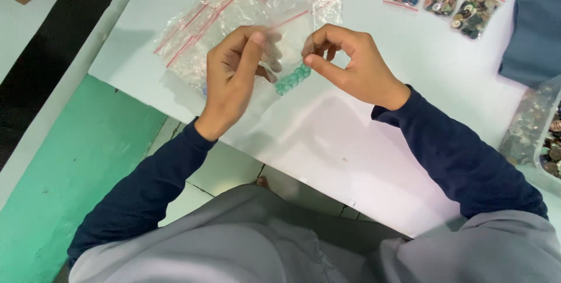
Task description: Sorting small decorative buttons from a container and placing them into plastic bags
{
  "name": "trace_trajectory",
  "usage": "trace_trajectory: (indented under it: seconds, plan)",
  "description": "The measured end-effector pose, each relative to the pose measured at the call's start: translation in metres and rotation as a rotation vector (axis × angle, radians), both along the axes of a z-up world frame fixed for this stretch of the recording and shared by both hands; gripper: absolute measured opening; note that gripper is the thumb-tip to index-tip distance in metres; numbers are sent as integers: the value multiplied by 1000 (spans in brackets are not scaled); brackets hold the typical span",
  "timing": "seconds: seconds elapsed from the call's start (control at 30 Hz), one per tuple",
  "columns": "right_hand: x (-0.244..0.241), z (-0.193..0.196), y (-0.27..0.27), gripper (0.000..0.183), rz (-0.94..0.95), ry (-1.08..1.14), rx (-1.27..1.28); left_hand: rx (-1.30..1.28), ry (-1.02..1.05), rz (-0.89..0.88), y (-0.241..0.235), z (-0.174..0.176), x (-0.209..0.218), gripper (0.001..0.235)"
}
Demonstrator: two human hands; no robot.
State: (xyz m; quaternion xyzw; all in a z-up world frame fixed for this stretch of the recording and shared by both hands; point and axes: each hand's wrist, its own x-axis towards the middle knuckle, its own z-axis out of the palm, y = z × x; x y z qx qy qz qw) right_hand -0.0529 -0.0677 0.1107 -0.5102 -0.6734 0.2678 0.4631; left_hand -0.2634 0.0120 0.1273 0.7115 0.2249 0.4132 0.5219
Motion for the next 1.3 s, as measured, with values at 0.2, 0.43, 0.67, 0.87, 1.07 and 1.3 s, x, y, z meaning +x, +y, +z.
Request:
trace_trajectory:
  seconds: [0.2,0.43,0.67,0.87,1.07,1.3]
  plan:
    - [-17,6,44,2,11,-47,40,125,183,18,35,6,-29,20]
    - [-40,3,79,13,46,-92,65,34,315,32,72,-2,-56,19]
    - [-53,-12,96,23,26,-190,-17,-15,565,179,79,-9,-64,22]
    - [-57,-35,105,26,-16,-226,32,140,668,260,85,-27,-64,27]
    - [-59,-43,108,28,-66,-399,111,477,865,436,83,-28,-66,52]
    - [-51,-40,106,36,-90,-403,203,1017,851,568,62,-21,-56,60]
